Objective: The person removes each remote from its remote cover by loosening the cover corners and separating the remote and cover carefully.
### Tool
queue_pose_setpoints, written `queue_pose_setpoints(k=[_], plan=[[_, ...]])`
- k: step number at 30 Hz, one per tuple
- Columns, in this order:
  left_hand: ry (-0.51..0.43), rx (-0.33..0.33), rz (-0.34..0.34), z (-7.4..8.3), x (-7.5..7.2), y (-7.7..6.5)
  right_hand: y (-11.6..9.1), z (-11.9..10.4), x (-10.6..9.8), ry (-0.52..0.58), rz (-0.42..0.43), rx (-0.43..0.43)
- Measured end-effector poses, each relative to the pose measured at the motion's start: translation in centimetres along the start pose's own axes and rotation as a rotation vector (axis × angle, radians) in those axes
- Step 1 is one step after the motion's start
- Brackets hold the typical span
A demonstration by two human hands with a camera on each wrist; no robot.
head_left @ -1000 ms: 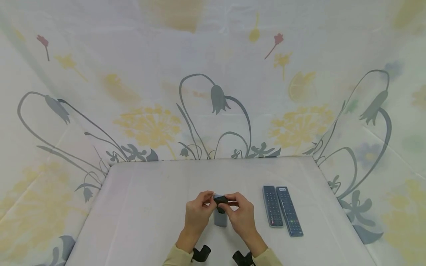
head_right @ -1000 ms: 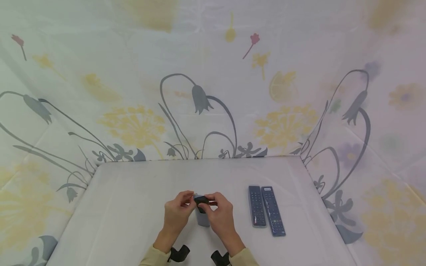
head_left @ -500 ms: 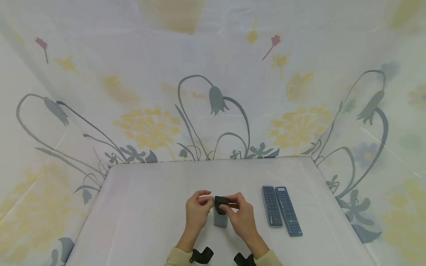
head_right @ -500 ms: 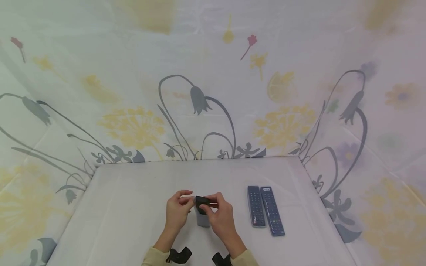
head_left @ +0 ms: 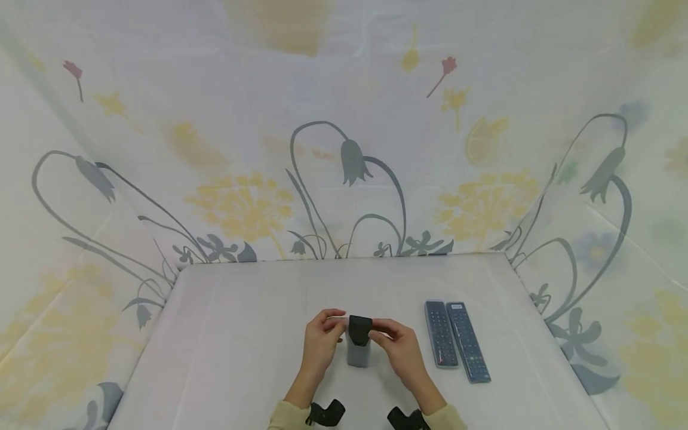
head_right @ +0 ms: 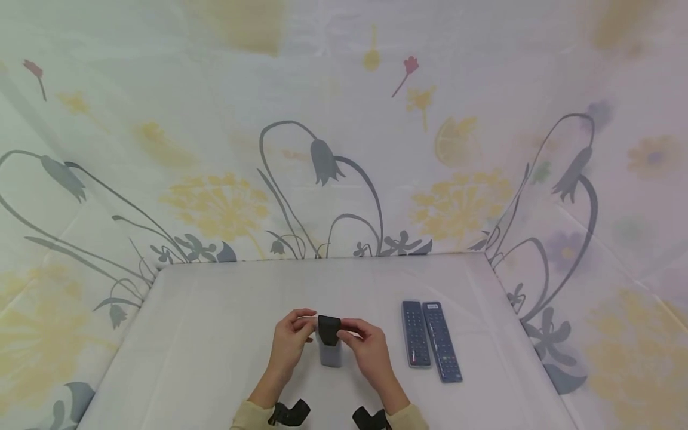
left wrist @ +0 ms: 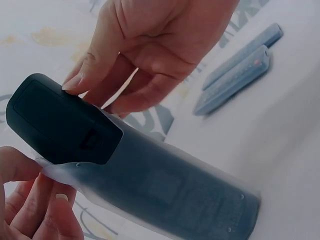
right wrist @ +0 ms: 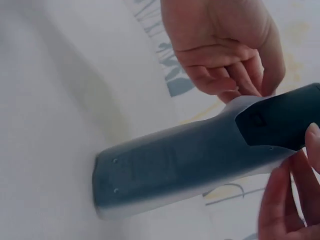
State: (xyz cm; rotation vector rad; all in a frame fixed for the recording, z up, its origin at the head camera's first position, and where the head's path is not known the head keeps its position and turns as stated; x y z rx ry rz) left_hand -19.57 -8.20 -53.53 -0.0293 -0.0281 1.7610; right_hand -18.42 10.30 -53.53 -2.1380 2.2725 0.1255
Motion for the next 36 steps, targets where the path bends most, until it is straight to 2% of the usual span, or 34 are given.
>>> queue_pose_setpoints(k=[8, 14, 18, 22, 26, 29, 36], plan=[[-0.003, 0.021, -0.014, 0.2, 0.1, -0.2, 0.1, 0.5, -0.1, 0.067, -0.005, 0.092], [0.034, 0.046, -0.006, -0.9, -0.2, -0.4, 0.1, 0.8, -0.3, 0.051, 0.031, 0.092], [0.072, 0.023, -0.023, -1.5, -0.3, -0.5, 0.2, 0.8, -0.2, 0.034, 0.038, 0.077], [0.061, -0.01, -0.066, -1.8, -0.4, -0.7, 0.2, 0.8, -0.1, 0.032, 0.036, 0.075], [0.043, -0.029, -0.119, 0.0, -0.5, -1.8, 0.1, 0.7, -0.2, 0.042, 0.034, 0.089], [0.055, -0.018, -0.139, 1.5, -0.3, -2.4, 0.1, 0.7, -0.2, 0.055, 0.018, 0.115], [0.071, -0.004, -0.086, 2.1, -0.2, -2.6, 0.0, 0.5, 0.0, -0.034, -0.019, 0.146]])
Point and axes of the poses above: each hand's wrist, its own y-axis towards the middle knuckle, its own x-axis out of the palm, z = x × y, the point moved 7 cm from there along y, towards the middle knuckle, and after that the axes turned 6 degrees about z, right-handed, at the moved point
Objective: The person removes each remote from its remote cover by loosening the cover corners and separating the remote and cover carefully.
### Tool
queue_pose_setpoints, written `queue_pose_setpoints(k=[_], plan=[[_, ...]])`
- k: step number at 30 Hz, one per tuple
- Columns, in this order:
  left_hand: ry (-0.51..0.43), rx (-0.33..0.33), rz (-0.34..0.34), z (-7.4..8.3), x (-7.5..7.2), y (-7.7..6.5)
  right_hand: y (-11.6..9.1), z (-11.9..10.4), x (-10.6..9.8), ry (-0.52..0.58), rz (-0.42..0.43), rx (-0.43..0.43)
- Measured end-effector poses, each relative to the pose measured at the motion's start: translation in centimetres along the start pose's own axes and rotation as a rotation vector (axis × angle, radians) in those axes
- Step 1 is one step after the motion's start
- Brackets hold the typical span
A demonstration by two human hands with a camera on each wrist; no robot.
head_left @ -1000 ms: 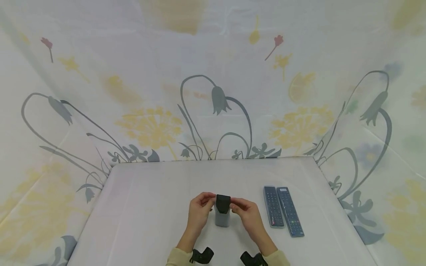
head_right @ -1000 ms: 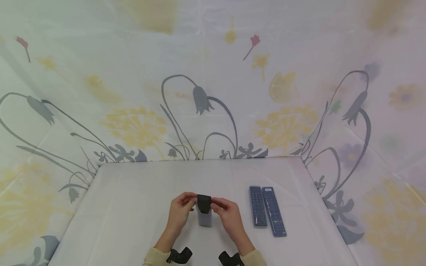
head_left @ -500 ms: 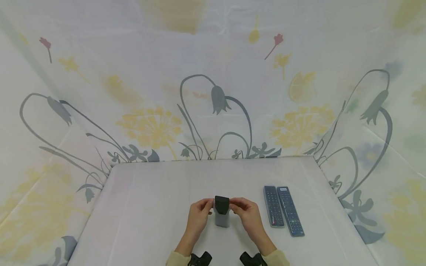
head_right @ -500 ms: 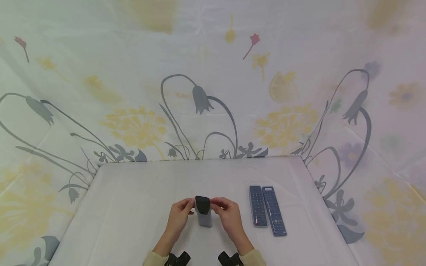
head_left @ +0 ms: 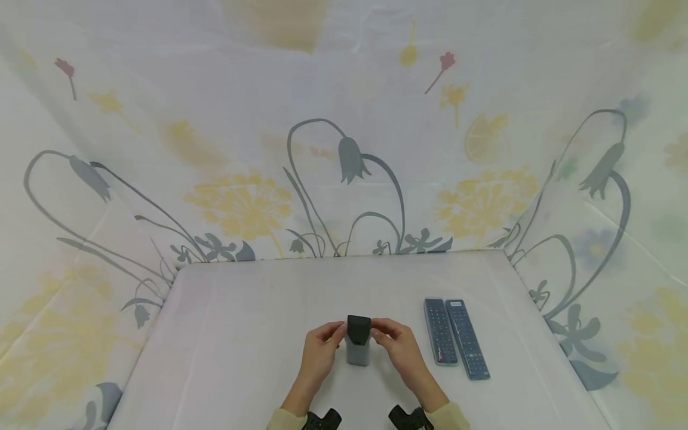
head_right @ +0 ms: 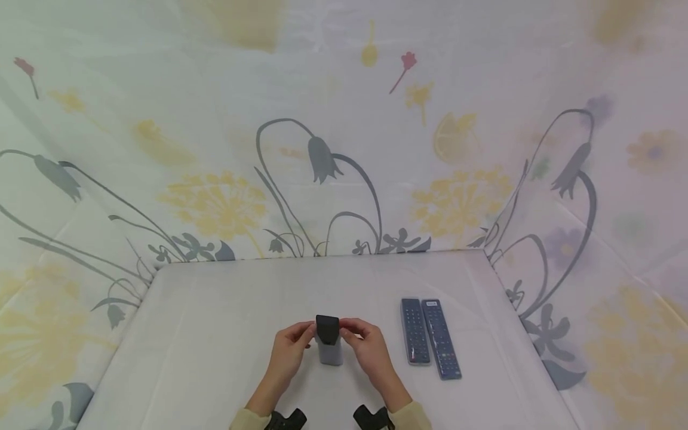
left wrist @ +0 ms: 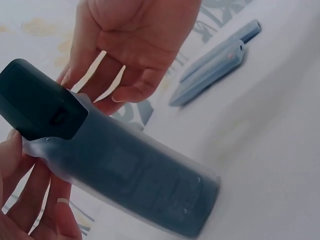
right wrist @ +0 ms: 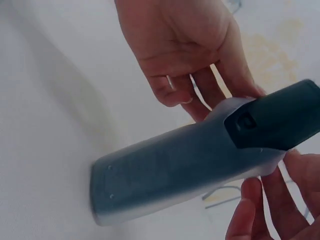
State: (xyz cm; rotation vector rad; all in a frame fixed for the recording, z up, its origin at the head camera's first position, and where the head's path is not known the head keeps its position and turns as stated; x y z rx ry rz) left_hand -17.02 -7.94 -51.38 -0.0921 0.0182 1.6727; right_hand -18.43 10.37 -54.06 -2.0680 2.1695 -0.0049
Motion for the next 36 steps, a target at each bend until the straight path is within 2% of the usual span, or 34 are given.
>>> queue_pose_setpoints(k=[6, 13, 15, 21, 29, 36], plan=[[0.001, -0.005, 0.04, 0.0, 0.0, 0.1, -0.2, -0.4, 0.0, -0.075, 0.036, -0.042], [0.008, 0.004, 0.065, -3.4, 0.2, 1.4, -0.2, -0.3, 0.1, -0.106, 0.092, -0.073], [0.011, 0.011, 0.076, -3.8, 0.3, 1.5, -0.2, -0.1, 0.2, -0.09, 0.103, -0.068], [0.05, 0.043, 0.113, -4.1, 0.4, 1.6, -0.3, 0.5, 0.3, -0.016, 0.12, -0.083], [0.071, 0.051, 0.156, -4.0, 0.4, 1.7, -0.4, 1.2, 0.4, 0.007, 0.14, -0.086], [0.021, 0.014, 0.17, -4.6, 0.4, 1.8, -1.6, -1.1, 0.6, -0.008, 0.144, -0.065]])
Point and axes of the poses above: each hand's wrist, its own y-axis towards the middle knuckle, its own x-axis out of the palm, z = x × y, the point moved 7 cm from there along y, towards the middle knuckle, and after that the axes turned 6 degrees about z, right-handed, at the moved point
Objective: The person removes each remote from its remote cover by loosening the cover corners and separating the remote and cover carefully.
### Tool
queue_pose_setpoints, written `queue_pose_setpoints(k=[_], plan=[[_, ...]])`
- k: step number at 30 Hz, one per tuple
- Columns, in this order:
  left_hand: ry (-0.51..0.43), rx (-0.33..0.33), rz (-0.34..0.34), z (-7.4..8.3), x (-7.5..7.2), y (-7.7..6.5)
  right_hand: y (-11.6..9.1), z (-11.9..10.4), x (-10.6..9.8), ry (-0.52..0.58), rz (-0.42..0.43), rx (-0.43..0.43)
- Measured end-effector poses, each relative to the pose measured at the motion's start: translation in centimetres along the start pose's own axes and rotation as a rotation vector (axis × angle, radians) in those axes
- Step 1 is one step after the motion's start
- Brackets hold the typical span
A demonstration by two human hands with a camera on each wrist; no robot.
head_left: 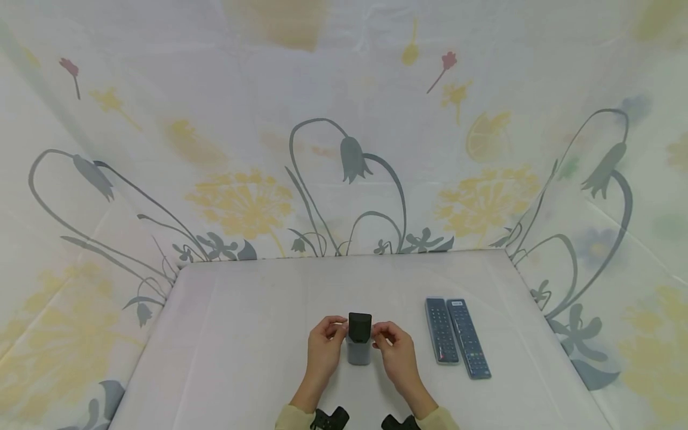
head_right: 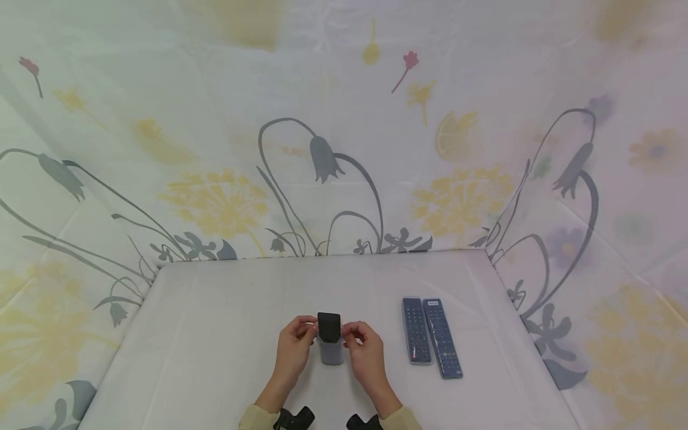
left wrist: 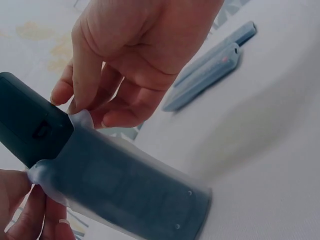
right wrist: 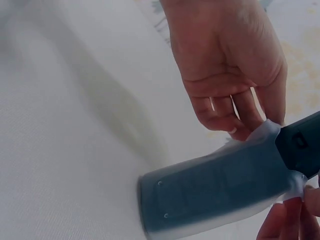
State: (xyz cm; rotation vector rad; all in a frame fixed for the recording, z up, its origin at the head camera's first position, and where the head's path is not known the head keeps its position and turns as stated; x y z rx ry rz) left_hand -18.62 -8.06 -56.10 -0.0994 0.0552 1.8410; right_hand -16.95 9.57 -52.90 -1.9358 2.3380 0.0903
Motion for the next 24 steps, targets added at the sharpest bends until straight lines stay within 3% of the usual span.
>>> queue_pose_setpoints(k=[3, 7, 11, 14, 16, 21, 24], plan=[[-0.016, -0.013, -0.03, -0.2, 0.1, 0.0, -0.2, -0.8, 0.0, -0.016, 0.011, -0.003], [-0.049, -0.038, -0.1, -0.2, 0.0, -0.3, 0.2, 0.7, -0.1, -0.045, 0.022, 0.024], [-0.074, -0.028, -0.139, 1.4, -0.4, -1.1, 0.6, 2.0, 0.0, -0.051, 0.017, 0.035], [-0.061, 0.011, -0.126, 3.0, -0.7, -1.6, 0.0, 0.4, 0.0, -0.057, 0.021, 0.01], [-0.042, 0.02, -0.107, 2.8, -0.8, -1.5, 0.0, 0.3, -0.1, -0.056, 0.023, -0.013], [-0.044, 0.034, -0.091, 2.7, -0.9, -1.5, 0.7, 2.5, 0.0, -0.049, 0.02, -0.038], [-0.033, 0.042, -0.088, 3.4, -1.1, -1.6, 0.8, 2.6, 0.0, -0.05, 0.022, -0.042]])
Point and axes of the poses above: each hand's wrist, its own y-axis towards the middle knuckle, its own x-axis out of the palm, z = x × y, the point moved 7 cm from there along y, towards the middle knuckle, and after that the axes turned 6 degrees about z, right-handed, at the moved point
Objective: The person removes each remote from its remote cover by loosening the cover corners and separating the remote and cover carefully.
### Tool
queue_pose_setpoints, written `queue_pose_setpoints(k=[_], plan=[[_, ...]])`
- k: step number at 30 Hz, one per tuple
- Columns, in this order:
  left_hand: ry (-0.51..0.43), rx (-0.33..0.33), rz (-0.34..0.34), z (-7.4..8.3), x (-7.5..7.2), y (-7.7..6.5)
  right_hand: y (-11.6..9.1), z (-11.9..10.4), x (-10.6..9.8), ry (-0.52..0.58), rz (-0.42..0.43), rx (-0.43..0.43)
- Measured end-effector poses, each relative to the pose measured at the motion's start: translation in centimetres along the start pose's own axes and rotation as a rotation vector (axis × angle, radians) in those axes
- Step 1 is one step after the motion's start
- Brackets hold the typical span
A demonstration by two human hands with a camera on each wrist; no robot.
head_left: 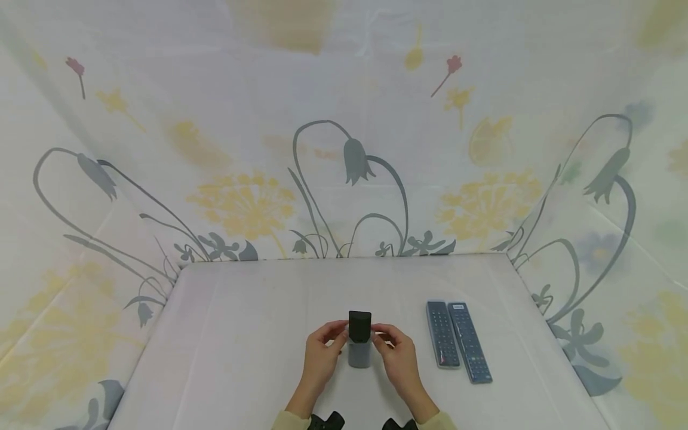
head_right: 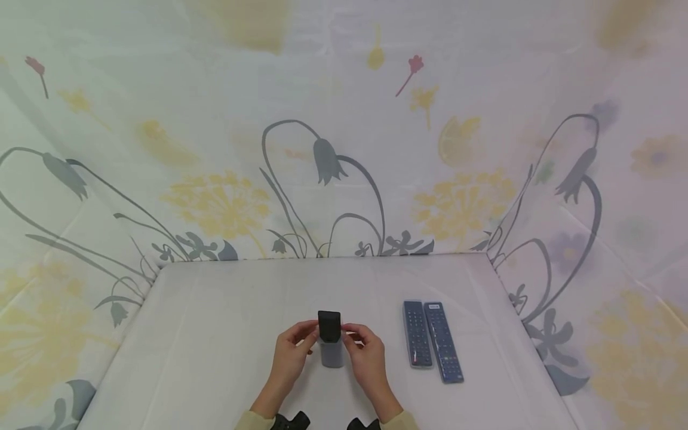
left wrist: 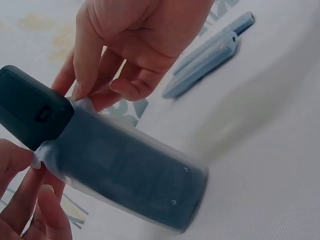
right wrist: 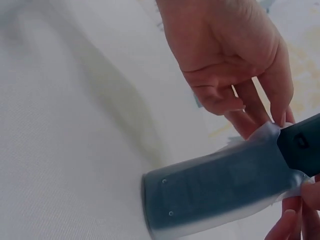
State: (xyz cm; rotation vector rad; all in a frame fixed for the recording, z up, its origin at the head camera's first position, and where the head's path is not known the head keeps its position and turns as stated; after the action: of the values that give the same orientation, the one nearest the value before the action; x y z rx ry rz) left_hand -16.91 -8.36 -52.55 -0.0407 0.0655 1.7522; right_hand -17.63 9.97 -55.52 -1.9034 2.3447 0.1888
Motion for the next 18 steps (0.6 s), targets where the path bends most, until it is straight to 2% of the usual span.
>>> queue_pose_setpoints(k=[7, 11, 16, 18], plan=[[0.023, 0.006, 0.027, 0.2, 0.0, -0.1, -0.1, 0.2, -0.1, -0.025, 0.002, -0.01], [0.035, 0.04, 0.062, 0.1, 0.2, 0.0, 0.0, 0.3, -0.1, -0.057, -0.003, -0.042], [0.06, 0.066, 0.114, -2.1, 0.5, 0.6, 0.0, 0.1, -0.2, -0.074, 0.008, -0.078], [0.069, 0.057, 0.125, -3.3, 0.6, 0.9, 0.0, 0.2, -0.2, -0.082, 0.007, -0.077]])
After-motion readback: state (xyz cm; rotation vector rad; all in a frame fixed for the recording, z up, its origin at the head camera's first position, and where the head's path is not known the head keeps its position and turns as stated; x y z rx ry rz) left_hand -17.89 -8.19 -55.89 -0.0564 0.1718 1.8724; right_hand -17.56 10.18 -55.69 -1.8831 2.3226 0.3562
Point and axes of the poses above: each hand's wrist, its own y-axis towards the middle knuckle, its own x-axis out of the palm, z = x × y, the point moved 7 cm from there along y, towards the middle knuckle, and after that the axes turned 6 degrees about z, right-handed, at the moved point
